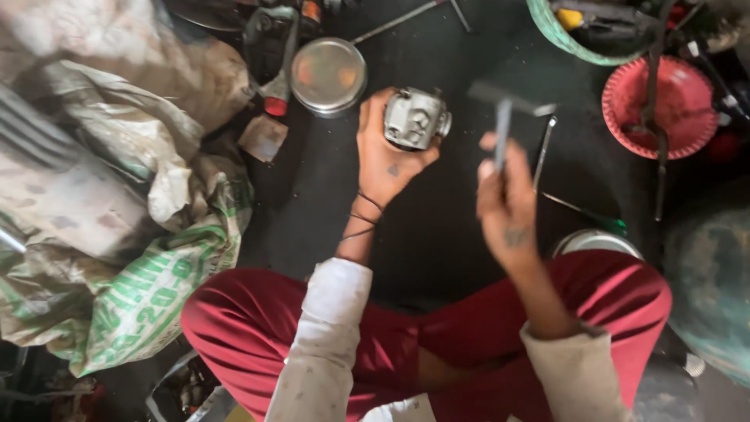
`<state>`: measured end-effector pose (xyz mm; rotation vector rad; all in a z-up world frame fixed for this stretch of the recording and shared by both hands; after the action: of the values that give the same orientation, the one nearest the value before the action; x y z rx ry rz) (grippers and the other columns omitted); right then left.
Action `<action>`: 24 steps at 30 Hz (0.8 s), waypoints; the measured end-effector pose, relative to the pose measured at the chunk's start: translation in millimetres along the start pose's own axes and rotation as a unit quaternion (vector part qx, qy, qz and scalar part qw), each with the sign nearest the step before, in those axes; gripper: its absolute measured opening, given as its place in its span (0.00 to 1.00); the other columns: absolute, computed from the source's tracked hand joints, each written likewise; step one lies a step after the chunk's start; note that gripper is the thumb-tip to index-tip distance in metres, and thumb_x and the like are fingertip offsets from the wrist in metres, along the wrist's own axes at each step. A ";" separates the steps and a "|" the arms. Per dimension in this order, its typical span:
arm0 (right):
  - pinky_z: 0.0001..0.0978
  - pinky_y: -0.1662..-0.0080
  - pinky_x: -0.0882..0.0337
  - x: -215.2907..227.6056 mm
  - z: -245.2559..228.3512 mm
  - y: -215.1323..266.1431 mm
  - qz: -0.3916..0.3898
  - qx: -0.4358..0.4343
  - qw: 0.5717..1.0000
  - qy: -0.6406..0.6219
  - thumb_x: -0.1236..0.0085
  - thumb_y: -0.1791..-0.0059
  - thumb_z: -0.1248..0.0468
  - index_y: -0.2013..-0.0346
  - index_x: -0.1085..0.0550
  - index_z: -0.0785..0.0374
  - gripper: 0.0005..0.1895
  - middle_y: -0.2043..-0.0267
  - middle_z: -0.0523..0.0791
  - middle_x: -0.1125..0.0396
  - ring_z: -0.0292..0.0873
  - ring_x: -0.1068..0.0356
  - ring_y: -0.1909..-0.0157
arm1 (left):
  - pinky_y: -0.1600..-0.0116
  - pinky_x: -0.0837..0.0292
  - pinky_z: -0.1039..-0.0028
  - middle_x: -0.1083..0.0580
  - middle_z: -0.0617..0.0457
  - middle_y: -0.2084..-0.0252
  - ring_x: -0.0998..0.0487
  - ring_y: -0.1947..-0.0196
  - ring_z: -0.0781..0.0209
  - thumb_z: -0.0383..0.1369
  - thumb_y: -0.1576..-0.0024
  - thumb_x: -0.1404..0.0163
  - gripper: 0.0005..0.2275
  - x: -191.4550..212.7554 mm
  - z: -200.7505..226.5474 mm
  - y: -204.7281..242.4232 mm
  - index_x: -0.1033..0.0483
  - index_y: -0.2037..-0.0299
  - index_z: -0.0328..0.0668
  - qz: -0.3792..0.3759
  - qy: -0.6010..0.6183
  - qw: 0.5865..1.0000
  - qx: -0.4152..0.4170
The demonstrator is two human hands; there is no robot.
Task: Disassemble a motorcycle carburetor to remove the top cover, spring, and slide piston using a T-wrench and screwdriver.
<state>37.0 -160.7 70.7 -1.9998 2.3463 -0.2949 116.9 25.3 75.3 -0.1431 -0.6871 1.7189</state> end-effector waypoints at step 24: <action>0.27 0.74 0.38 -26.3 22.0 22.1 0.018 0.058 0.983 0.171 0.55 0.41 0.64 0.50 0.32 0.65 0.09 0.79 0.40 0.40 0.31 0.38 0.79 | 0.38 0.30 0.61 0.29 0.44 0.47 0.29 0.44 0.44 0.29 0.62 0.33 0.30 -2.5 -3.6 1.7 0.32 0.48 0.41 0.053 -0.043 0.997 -0.026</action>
<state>23.2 -134.1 42.9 -1.9843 2.4783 -0.8135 117.7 24.1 70.8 -0.1439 -0.8000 1.8190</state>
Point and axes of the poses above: each hand's wrist, its own y-axis away from the middle knuckle, its own x-axis out of the back of the hand, z = x × y, the point moved 6 cm from there along -y, towards the middle knuckle
